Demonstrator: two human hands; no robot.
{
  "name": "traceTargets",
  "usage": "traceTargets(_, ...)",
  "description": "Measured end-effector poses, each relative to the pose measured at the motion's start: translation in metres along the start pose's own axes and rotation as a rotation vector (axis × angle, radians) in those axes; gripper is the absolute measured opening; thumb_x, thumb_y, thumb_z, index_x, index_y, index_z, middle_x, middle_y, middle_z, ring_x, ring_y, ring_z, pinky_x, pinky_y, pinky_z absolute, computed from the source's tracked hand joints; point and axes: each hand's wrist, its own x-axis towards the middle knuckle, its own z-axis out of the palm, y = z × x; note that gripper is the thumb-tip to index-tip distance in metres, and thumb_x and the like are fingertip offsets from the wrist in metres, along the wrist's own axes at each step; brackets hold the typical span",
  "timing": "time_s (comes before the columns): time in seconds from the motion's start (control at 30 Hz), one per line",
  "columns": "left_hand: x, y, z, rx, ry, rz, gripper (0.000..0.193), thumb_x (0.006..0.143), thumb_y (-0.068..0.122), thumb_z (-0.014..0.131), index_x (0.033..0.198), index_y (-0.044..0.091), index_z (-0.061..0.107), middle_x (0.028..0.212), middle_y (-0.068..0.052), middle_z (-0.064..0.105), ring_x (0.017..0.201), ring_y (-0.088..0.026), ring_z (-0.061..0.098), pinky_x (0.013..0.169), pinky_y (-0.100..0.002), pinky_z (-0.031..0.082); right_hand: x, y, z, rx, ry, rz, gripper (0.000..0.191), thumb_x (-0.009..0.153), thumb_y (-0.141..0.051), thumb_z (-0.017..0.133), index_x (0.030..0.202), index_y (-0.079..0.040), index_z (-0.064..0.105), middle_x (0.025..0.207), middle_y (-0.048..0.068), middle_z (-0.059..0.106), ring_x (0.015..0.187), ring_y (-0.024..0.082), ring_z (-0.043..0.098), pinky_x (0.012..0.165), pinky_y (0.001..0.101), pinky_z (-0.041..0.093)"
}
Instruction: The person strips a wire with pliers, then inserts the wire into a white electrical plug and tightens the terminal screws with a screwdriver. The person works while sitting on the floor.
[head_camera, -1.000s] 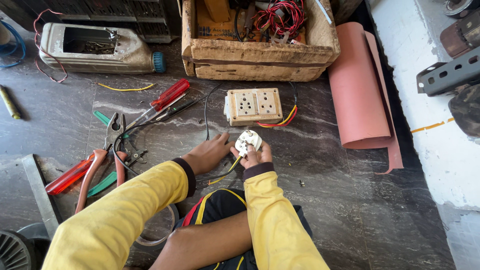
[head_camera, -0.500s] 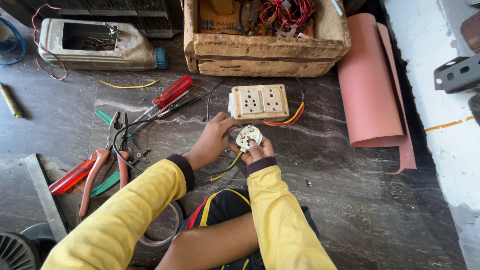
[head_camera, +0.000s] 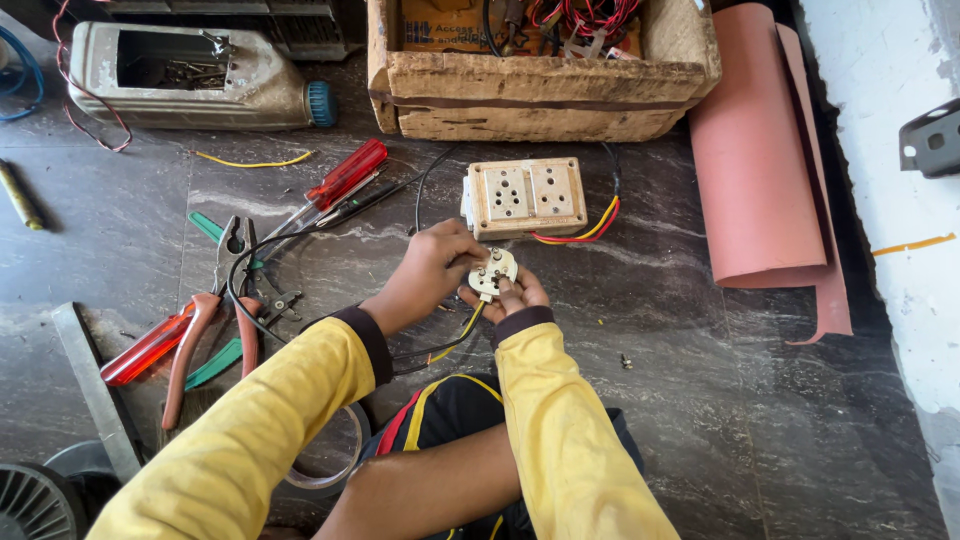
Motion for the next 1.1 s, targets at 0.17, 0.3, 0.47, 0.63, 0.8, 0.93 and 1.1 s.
traceTargets(0.17, 0.000, 0.009, -0.012, 0.198, -0.133, 0.216, 0.035, 0.073, -0.010, 0.065, 0.105, 0.002, 0.074, 0.105, -0.013, 0.065, 0.102, -0.033, 0.062, 0.090, -0.041, 0.054, 0.001, 0.004, -0.003, 0.088, -0.039, -0.026, 0.038, 0.103, 0.002, 0.034, 0.140, 0.002, 0.041, 0.134, 0.027, 0.056, 0.114, 0.040, 0.066, 0.091, 0.0548, 0.058)
traceTargets(0.3, -0.001, 0.020, -0.014, 0.220, -0.143, 0.221, 0.034, 0.074, -0.008, 0.064, 0.106, 0.000, 0.069, 0.104, -0.014, 0.064, 0.100, -0.034, 0.061, 0.090, -0.042, 0.053, 0.003, 0.005, -0.003, 0.085, 0.014, 0.000, 0.039, 0.102, 0.003, 0.034, 0.140, 0.003, 0.042, 0.133, 0.029, 0.057, 0.113, 0.040, 0.067, 0.090, 0.0549, 0.058)
traceTargets(0.47, 0.001, 0.027, -0.019, 0.250, -0.196, 0.217, 0.027, 0.078, 0.000, 0.068, 0.105, 0.001, 0.062, 0.097, -0.015, 0.064, 0.097, -0.035, 0.062, 0.086, -0.043, 0.053, 0.003, 0.004, -0.001, 0.089, 0.034, 0.000, 0.038, 0.103, 0.002, 0.033, 0.140, 0.004, 0.041, 0.131, 0.029, 0.058, 0.109, 0.039, 0.068, 0.088, 0.0534, 0.062)
traceTargets(0.63, -0.002, 0.022, -0.022, 0.191, -0.113, 0.215, 0.031, 0.085, -0.003, 0.064, 0.116, -0.002, 0.062, 0.100, -0.016, 0.067, 0.098, -0.036, 0.065, 0.085, -0.045, 0.054, 0.005, 0.007, -0.005, 0.032, 0.031, 0.008, 0.037, 0.106, -0.005, 0.035, 0.142, 0.002, 0.040, 0.124, 0.028, 0.065, 0.090, 0.040, 0.073, 0.078, 0.0440, 0.065)
traceTargets(0.8, -0.008, 0.004, -0.013, 0.141, -0.152, -0.059, 0.023, 0.085, -0.002, 0.066, 0.107, 0.002, 0.063, 0.102, -0.016, 0.067, 0.097, -0.036, 0.067, 0.085, -0.045, 0.054, 0.012, 0.023, -0.011, -0.025, 0.041, -0.004, 0.040, 0.105, -0.006, 0.034, 0.145, -0.006, 0.040, 0.120, 0.026, 0.066, 0.079, 0.035, 0.074, 0.062, 0.0377, 0.060)
traceTargets(0.93, -0.018, -0.008, -0.004, 0.314, -0.408, -0.030, 0.028, 0.076, -0.002, 0.070, 0.103, 0.004, 0.064, 0.104, -0.016, 0.065, 0.107, -0.038, 0.062, 0.089, -0.047, 0.051, 0.012, 0.033, -0.016, 0.017, 0.065, -0.056, 0.041, 0.105, -0.005, 0.032, 0.145, -0.006, 0.041, 0.116, 0.024, 0.067, 0.075, 0.032, 0.072, 0.059, 0.0378, 0.058)
traceTargets(1.1, -0.028, -0.019, 0.009, 0.387, -0.458, -0.040, 0.038, 0.069, -0.006, 0.069, 0.105, 0.001, 0.062, 0.111, -0.018, 0.061, 0.114, -0.040, 0.057, 0.091, -0.047, 0.050, 0.013, 0.032, -0.019, 0.005, 0.101, -0.012, 0.037, 0.107, -0.007, 0.033, 0.143, -0.007, 0.042, 0.110, 0.026, 0.068, 0.073, 0.033, 0.072, 0.056, 0.0362, 0.054)
